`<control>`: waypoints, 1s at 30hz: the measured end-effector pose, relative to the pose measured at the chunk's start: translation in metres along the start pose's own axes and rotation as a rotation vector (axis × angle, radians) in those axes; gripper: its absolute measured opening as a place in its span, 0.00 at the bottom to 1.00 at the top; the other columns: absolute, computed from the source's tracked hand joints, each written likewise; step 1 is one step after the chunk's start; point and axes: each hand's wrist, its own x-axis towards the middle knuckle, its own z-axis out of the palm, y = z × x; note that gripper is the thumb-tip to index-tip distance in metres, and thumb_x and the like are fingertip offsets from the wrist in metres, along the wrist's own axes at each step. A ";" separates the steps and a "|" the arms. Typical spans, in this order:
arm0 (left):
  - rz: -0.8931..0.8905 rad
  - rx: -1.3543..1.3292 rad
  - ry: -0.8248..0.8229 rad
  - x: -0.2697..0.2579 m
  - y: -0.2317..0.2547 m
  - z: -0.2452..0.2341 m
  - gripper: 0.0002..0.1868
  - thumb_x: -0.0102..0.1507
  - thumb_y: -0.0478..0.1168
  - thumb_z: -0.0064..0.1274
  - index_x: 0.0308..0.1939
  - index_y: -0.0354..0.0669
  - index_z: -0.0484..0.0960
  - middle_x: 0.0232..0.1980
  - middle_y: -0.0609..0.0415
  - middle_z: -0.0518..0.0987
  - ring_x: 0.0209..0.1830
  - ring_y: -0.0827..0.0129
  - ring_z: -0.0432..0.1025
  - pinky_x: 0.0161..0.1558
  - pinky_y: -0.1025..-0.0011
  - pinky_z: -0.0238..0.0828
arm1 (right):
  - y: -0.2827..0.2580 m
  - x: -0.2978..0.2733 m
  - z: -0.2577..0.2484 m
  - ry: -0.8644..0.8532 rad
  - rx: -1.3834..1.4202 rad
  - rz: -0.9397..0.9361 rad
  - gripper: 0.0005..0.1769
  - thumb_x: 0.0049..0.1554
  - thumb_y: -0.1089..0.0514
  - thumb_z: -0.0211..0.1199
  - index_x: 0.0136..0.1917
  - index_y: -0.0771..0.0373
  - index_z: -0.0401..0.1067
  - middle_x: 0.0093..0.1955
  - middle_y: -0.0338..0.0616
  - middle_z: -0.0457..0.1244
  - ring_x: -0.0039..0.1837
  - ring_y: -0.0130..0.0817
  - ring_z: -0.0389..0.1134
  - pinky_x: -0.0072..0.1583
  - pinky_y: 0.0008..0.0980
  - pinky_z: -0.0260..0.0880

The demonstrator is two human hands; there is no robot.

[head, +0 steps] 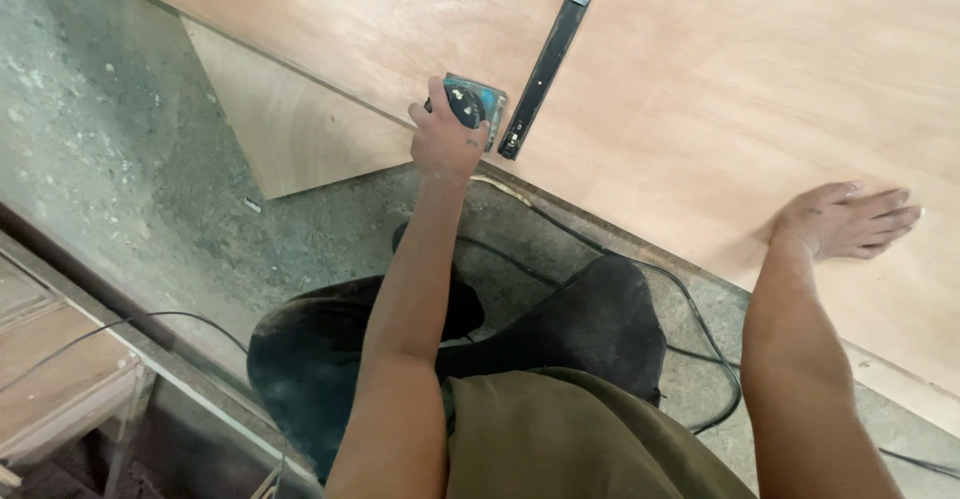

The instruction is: Sanding a large wooden panel using a handheld power sander to smooth the surface.

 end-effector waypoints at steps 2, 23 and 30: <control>0.005 0.049 0.004 -0.005 -0.003 0.003 0.52 0.62 0.61 0.62 0.79 0.53 0.46 0.65 0.38 0.62 0.45 0.46 0.75 0.41 0.57 0.79 | 0.001 0.001 0.002 -0.015 -0.001 0.018 0.33 0.69 0.40 0.40 0.81 0.57 0.53 0.82 0.52 0.45 0.82 0.50 0.46 0.76 0.54 0.49; -0.063 -0.047 0.127 -0.031 -0.028 0.027 0.50 0.62 0.59 0.62 0.76 0.46 0.48 0.62 0.36 0.61 0.42 0.39 0.75 0.40 0.51 0.79 | 0.004 0.001 0.008 0.062 -0.023 -0.011 0.34 0.69 0.37 0.38 0.79 0.57 0.56 0.80 0.52 0.47 0.80 0.50 0.50 0.74 0.54 0.54; -0.111 -0.092 0.039 -0.046 -0.042 0.019 0.50 0.61 0.57 0.63 0.78 0.53 0.47 0.69 0.34 0.58 0.53 0.35 0.71 0.46 0.45 0.76 | -0.002 0.000 0.003 0.046 -0.084 -0.017 0.32 0.69 0.39 0.39 0.79 0.56 0.56 0.80 0.51 0.48 0.80 0.48 0.49 0.73 0.52 0.56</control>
